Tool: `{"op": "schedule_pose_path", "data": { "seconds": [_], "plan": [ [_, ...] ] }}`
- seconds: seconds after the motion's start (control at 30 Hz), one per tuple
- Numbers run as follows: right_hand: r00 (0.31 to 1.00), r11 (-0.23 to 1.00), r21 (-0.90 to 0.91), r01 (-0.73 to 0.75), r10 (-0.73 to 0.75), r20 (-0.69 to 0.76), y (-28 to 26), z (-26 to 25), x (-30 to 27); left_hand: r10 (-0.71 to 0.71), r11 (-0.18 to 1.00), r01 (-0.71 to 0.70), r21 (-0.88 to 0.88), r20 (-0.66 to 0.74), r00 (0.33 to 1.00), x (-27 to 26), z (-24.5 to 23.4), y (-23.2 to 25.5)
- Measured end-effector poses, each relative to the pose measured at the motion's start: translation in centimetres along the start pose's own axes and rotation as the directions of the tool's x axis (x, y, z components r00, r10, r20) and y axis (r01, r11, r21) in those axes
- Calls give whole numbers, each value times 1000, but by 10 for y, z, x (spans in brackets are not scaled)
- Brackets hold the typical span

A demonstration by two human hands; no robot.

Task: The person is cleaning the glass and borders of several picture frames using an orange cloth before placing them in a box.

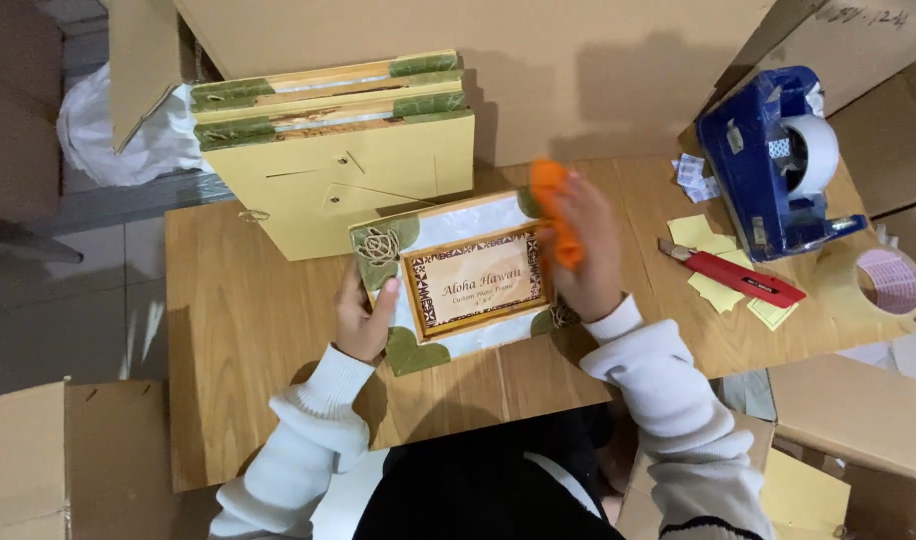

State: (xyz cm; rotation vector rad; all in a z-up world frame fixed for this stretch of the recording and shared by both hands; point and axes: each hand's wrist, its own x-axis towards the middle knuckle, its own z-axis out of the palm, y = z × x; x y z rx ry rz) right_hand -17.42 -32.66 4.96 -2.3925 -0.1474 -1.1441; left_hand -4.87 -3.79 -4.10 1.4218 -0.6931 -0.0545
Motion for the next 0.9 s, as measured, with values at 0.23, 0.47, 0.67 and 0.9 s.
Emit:
{"op": "schedule_pose_path", "data": {
  "seconds": [0.23,0.47,0.67,0.9],
  "plan": [
    [945,989,79,123,-141,295,-15,19,0,-95,985,82,-155,-81,992,-4,6,2],
    [997,949,311,48,-62,35,-11,6,2,-229,916,204,-347,-31,973,5,1,19],
    [888,882,127,-453,435,145,35,3,-15,-281,890,301,-342,109,953,-1,12,22],
    [828,835,104,-540,505,243,54,23,-32,-551,834,550,46,113,827,-2,12,54]
  ]
}}
